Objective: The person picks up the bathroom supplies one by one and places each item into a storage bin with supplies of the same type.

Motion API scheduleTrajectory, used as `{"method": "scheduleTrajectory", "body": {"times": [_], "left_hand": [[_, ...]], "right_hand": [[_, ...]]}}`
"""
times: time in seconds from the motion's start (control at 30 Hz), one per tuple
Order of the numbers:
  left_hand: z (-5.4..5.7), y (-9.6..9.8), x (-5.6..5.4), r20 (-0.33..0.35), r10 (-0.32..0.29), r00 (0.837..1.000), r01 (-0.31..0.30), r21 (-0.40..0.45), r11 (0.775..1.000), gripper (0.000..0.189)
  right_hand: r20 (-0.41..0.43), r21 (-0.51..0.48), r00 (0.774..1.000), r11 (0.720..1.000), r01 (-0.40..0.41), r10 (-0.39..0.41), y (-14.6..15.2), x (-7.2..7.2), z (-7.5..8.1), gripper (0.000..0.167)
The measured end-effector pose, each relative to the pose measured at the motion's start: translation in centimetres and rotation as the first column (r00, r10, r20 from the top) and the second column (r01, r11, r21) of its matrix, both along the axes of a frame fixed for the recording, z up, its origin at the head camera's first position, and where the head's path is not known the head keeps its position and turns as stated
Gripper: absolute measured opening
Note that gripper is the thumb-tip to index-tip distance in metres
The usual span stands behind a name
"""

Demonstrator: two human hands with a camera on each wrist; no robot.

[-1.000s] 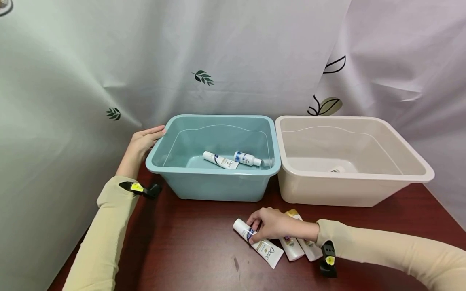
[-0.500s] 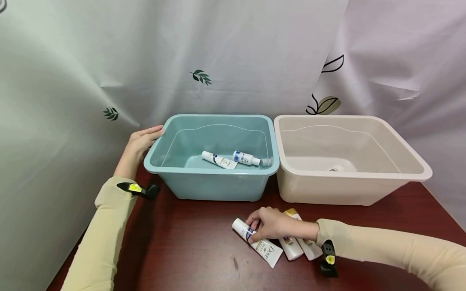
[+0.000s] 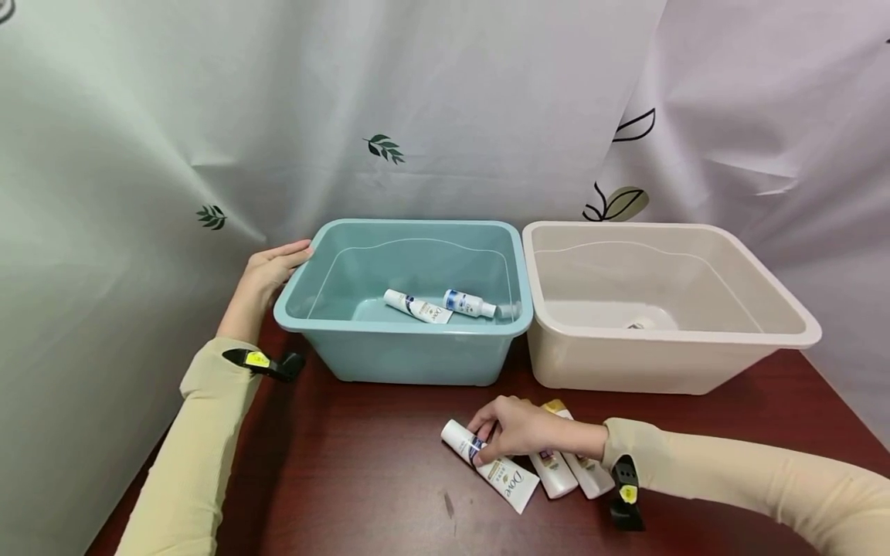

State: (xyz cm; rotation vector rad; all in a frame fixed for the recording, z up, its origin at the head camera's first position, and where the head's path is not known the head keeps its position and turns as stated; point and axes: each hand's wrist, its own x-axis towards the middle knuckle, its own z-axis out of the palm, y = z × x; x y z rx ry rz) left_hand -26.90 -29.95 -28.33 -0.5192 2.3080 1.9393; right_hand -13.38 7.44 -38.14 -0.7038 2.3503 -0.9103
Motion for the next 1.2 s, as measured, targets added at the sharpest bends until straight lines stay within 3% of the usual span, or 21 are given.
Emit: {"method": "scheduleTrajectory", "body": {"times": [0.53, 1.0, 1.2], "left_hand": [[0.0, -0.1, 0.2, -0.008, -0.004, 1.000, 0.004, 0.010, 1.000, 0.066], [0.0, 0.2, -0.1, -0.002, 0.007, 1.000, -0.007, 0.019, 1.000, 0.064], [0.1, 0.2, -0.2, 0.013, 0.002, 1.000, -0.002, -0.018, 1.000, 0.062]], "right_hand": [[0.131, -0.060, 0.991, 0.998, 0.034, -0.026, 0.1, 0.0, 0.2, 0.030], [0.274, -0.130, 0.961, 0.989, 0.077, -0.039, 0.4, 0.3, 0.7, 0.029], [0.307, -0.178, 0.951, 0.980, 0.089, -0.031, 0.6, 0.4, 1.2, 0.031]]}}
